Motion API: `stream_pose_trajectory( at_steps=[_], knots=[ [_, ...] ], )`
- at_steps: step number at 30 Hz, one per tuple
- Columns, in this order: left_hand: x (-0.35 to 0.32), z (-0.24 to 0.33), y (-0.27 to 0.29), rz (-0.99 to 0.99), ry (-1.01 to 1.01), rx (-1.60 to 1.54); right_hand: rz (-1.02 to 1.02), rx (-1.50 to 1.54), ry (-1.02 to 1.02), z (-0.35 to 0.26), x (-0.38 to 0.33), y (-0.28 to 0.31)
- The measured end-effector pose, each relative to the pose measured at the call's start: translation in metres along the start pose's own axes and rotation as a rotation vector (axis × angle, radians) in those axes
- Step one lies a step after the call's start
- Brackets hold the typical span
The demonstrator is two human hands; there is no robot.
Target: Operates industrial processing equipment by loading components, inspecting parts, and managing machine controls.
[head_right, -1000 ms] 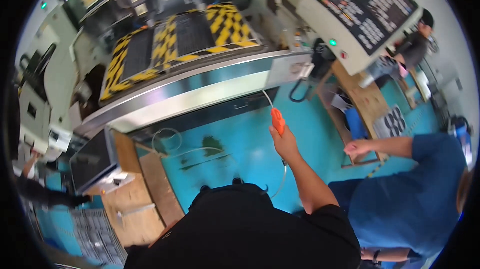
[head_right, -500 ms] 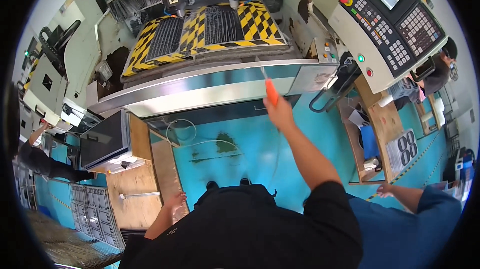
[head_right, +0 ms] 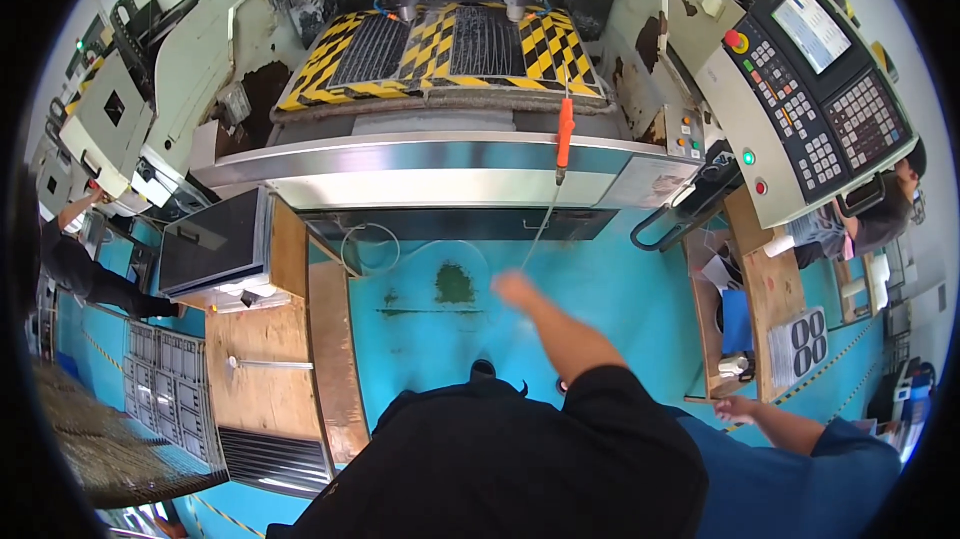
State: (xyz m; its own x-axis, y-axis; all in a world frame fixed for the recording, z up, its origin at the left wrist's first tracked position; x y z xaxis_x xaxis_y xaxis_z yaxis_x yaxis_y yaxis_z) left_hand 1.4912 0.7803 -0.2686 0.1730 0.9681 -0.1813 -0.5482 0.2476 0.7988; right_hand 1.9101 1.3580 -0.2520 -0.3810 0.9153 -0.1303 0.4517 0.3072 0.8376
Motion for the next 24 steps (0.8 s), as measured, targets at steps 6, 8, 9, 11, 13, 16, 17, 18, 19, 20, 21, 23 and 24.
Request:
stream_pose_trajectory(
  at_steps=[6, 8, 9, 11, 13, 16, 17, 18, 19, 20, 21, 23, 24],
  knots=[
    [-0.014, -0.029, -0.006, 0.034, 0.497, -0.542, -0.739, 0.168, -0.185, -0.044, -0.208, -0.113],
    [0.016, -0.020, 0.021, 0.038, 0.652, -0.723, -0.802, 0.230, -0.585, -0.048, -0.218, -0.110],
    [0.014, -0.036, 0.032, -0.027, 0.315, -0.270, -0.719, 0.086, -0.574, -0.097, -0.211, -0.058],
    [0.029, -0.108, 0.033, -0.144, -0.104, 0.171, -0.479, -0.334, -0.161, -0.029, -0.197, -0.075],
    [0.048, -0.154, 0.060, -0.026, -0.020, -0.684, -0.030, -0.441, -0.076, 0.010, -0.216, -0.073],
    [0.011, -0.143, 0.096, 0.247, 0.879, -1.184, 0.199, 0.569, -0.849, -0.128, -0.254, -0.068],
    [0.003, -0.143, 0.108, 0.305, 0.980, -1.116, 0.121, 0.570, -0.858, -0.136, -0.278, -0.079],
    [-0.011, -0.149, 0.109, 0.301, 0.987, -1.119, 0.080, 0.369, -0.647, -0.138, -0.304, -0.100],
    [-0.028, -0.168, 0.099, 0.169, 1.041, -1.034, 0.030, 0.174, -0.435, -0.135, -0.334, -0.128],
    [-0.045, -0.180, 0.089, 0.034, 1.091, -0.954, -0.188, 0.108, -0.345, -0.129, -0.364, -0.159],
    [-0.059, -0.166, 0.082, 0.033, 1.182, -0.802, -0.400, 0.032, -0.259, -0.123, -0.396, -0.183],
    [-0.106, -0.175, 0.059, -0.125, 1.224, -0.791, -0.265, 0.076, -0.139, -0.157, -0.455, -0.198],
    [-0.121, -0.177, 0.048, -0.299, 1.229, -0.788, -0.274, 0.075, -0.140, -0.154, -0.474, -0.204]
  ],
)
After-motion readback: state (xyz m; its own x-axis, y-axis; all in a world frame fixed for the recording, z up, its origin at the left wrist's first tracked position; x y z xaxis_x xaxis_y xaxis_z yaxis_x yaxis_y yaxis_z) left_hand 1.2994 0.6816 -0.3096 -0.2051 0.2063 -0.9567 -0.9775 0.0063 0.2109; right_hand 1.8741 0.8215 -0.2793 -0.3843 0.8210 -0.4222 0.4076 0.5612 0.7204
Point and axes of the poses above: each hand's wrist, its own x-axis towards the middle knuckle, its own y-axis out of the back of the hand, z = x × y, the point moved 1 cm from there along x, towards the middle knuckle, and after that the axes turned 12 degrees about z, right-handed, at the moved point
